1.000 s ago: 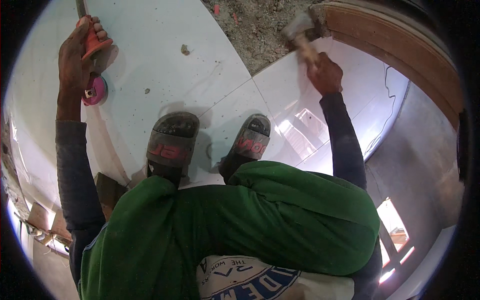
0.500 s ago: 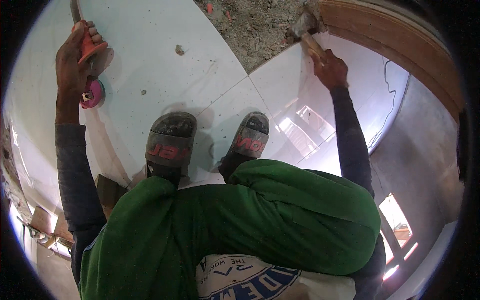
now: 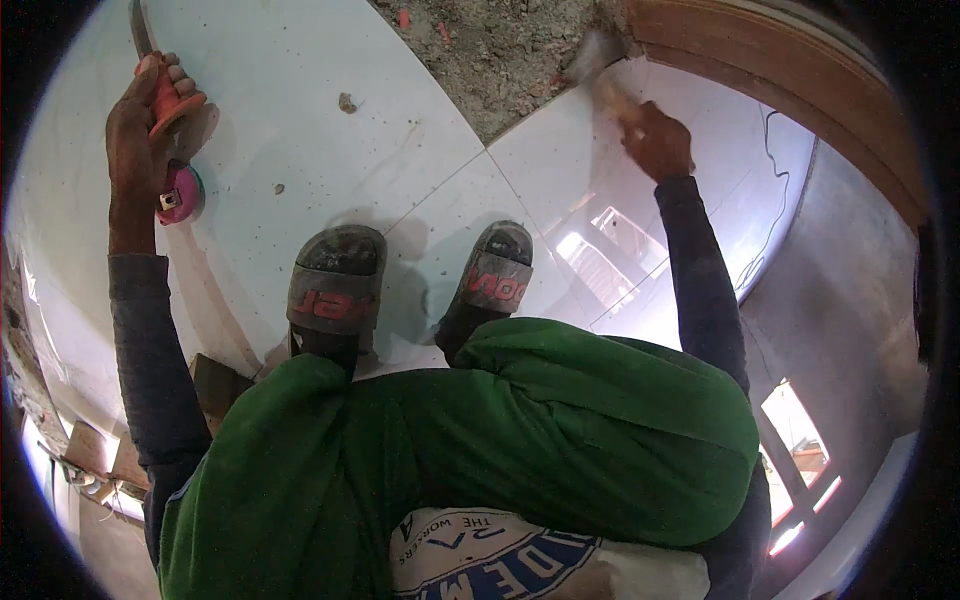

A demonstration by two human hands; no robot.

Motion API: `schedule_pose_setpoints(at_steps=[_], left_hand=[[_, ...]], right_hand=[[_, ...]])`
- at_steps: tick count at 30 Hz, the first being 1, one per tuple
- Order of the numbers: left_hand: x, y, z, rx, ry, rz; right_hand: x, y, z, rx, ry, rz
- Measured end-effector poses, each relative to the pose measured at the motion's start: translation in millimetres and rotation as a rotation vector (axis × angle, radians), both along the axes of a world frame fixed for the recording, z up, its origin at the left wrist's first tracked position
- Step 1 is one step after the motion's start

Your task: The person uses a hammer and chisel to remove tiles from the floor, measures the exposed area with a tape measure, and then uses a sanding block to smooth the edge of a concrete pillar.

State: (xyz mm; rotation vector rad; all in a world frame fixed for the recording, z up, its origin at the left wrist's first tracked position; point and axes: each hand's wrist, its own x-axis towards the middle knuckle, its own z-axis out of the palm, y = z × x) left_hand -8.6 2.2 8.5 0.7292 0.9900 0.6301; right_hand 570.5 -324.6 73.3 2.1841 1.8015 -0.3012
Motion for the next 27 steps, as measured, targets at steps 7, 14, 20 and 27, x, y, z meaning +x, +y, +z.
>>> schedule_pose_setpoints(at_steps=[7,14,20,27], left_hand=[[-6.0,3.7,-6.2,-0.032,-0.041,-0.024],[-7.9,4.3,-0.9,-0.048,-0.018,-0.034],[-7.2,6.8,0.9,0.009,0.005,-0.035],[-7.0,8.5,-12.2,-0.024,-0.017,-0.023]], right_hand=[[-21.3,-13.1,-2.8,0.118,0.087,0.011],[-16.7,-16.0,-3.3,0.099,-0.021,-0.164],[-9.6,-18.4,-4.3,0.069,-0.021,-0.233],[0.7,-26.1,-8.8,0.101,0.045,-0.271]])
